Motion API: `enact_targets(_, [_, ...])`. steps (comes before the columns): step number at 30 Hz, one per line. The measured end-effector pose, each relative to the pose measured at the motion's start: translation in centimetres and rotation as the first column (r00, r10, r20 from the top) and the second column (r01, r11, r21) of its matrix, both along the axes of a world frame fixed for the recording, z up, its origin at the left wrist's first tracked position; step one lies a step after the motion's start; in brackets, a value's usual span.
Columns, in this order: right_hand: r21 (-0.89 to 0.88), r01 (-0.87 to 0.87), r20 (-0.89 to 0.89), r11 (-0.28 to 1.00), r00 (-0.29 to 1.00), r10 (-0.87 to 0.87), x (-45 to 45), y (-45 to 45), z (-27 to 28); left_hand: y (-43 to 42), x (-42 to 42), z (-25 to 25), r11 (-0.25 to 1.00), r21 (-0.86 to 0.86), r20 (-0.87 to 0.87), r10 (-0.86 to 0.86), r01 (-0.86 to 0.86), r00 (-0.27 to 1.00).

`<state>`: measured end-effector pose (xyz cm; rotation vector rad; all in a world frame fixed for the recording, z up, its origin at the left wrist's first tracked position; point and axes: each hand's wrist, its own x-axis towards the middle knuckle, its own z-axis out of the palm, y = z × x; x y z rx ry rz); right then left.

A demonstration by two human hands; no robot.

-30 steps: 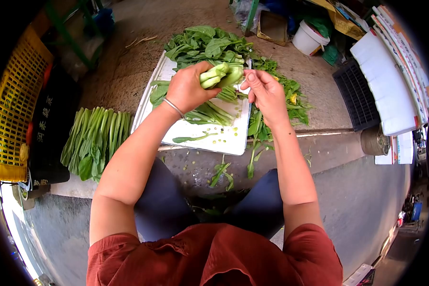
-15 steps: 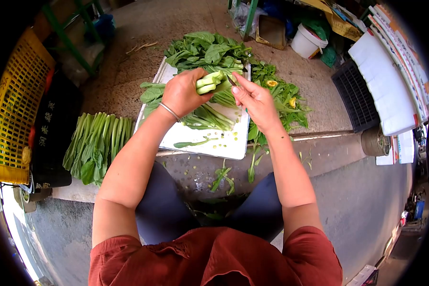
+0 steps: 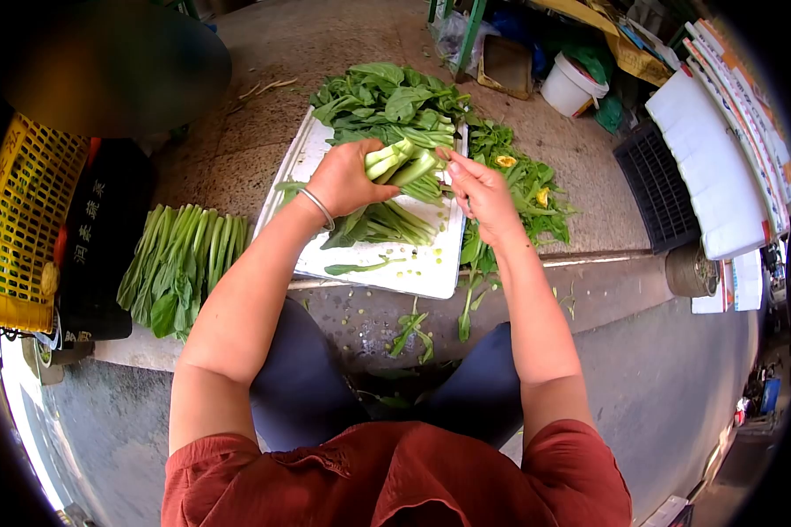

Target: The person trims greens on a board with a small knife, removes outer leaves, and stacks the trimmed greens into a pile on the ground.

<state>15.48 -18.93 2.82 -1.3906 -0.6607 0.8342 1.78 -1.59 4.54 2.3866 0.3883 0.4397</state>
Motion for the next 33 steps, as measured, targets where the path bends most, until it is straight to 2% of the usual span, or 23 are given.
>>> enact_targets(1, [0.002, -0.002, 0.005, 1.0, 1.0, 0.002, 0.1, 0.1, -0.1, 0.1, -0.1, 0.0, 1.0, 0.002, 0.005, 0.002, -0.002, 1.0])
enact_targets(3, [-0.032, 0.156, -0.08, 0.987, 0.984, -0.159, 0.2, 0.2, -0.2, 0.1, -0.1, -0.1, 0.967, -0.251, 0.021, -0.049, 0.053, 0.999])
enact_targets(4, [-0.047, 0.113, -0.075, 0.992, 0.99, -0.117, 0.3, 0.3, -0.1, 0.2, 0.1, -0.2, 0.941, -0.333, 0.015, -0.059, 0.06, 0.998])
enact_targets(5, [0.029, 0.062, -0.063, 0.998, 0.996, -0.06, 0.0, 0.3, -0.3, 0.1, 0.2, -0.3, 0.914, -0.401, -0.007, -0.06, 0.052, 0.998])
enact_targets(7, [0.149, 0.065, 0.046, 0.987, 0.996, -0.073, -1.5, 1.0, 0.0, 0.0, 0.6, -0.8, 0.873, -0.478, 0.003, -0.103, 0.092, 0.995])
enact_targets(9, [0.106, -0.008, 0.068, 0.994, 0.998, 0.001, -1.6, 1.3, 0.3, -0.1, 1.0, -1.8, 0.838, -0.522, 0.024, -0.169, 0.157, 0.985])
enact_targets(11, [0.107, 0.021, 0.079, 0.994, 0.996, -0.029, -1.0, 1.1, 0.4, -0.6, 0.7, -0.2, 0.753, -0.656, -0.096, -0.152, 0.052, 0.984])
enact_targets(13, [0.072, 0.141, 0.018, 0.987, 0.99, -0.143, 1.6, 1.0, -0.7, 0.0, 0.5, 0.1, 0.711, -0.702, -0.019, -0.065, 0.033, 0.998])
enact_targets(15, [0.1, 0.364, -0.078, 0.926, 0.931, -0.358, 3.4, 0.6, -1.1, 1.8, 0.0, 0.2, 0.65, -0.758, -0.063, 0.004, -0.051, 0.998])
enact_targets(17, [0.006, 0.522, -0.147, 0.853, 0.844, -0.516, 5.1, -0.3, -1.6, 2.7, -0.7, 0.2, 0.691, -0.715, -0.081, 0.074, -0.11, 0.994])
enact_targets(19, [-0.07, 0.585, -0.226, 0.808, 0.78, -0.584, 6.8, -1.1, -2.5, 4.1, -0.8, -0.6, 0.861, -0.456, -0.191, 0.152, -0.225, 0.97])
enact_targets(20, [-0.073, 0.596, -0.222, 0.8, 0.772, -0.596, 7.4, -1.4, -2.9, 4.4, -0.8, -0.9, 0.862, -0.461, -0.191, 0.138, -0.213, 0.972])
enact_targets(22, [-0.081, 0.617, -0.414, 0.783, 0.693, -0.59, 8.0, -1.7, -3.1, 4.4, -1.1, -0.8, 0.963, -0.116, -0.197, 0.217, -0.242, 0.956])
enact_targets(23, [-0.073, 0.621, -0.41, 0.78, 0.695, -0.591, 8.4, -1.9, -2.9, 4.9, -0.9, -1.1, 0.965, -0.115, -0.188, 0.213, -0.237, 0.959])
enact_targets(25, [0.014, 0.599, -0.57, 0.801, 0.663, -0.486, 8.5, -2.4, -2.7, 4.9, -1.1, -1.4, 0.976, -0.012, -0.159, 0.213, -0.218, 0.964])
enact_targets(27, [0.073, 0.569, -0.548, 0.819, 0.709, -0.444, 8.4, -2.5, -2.3, 4.7, -1.2, -1.3, 0.968, -0.047, -0.187, 0.235, -0.248, 0.954])
enact_targets(29, [0.044, 0.593, -0.531, 0.804, 0.696, -0.484, 8.0, -2.1, -1.9, 4.8, -1.1, -1.4, 0.97, -0.072, -0.206, 0.213, -0.232, 0.955])
enact_targets(33, [0.03, 0.55, -0.527, 0.835, 0.718, -0.454, 7.9, -2.0, -2.1, 4.2, -0.9, -0.9, 0.975, 0.06, -0.248, 0.221, -0.213, 0.943])
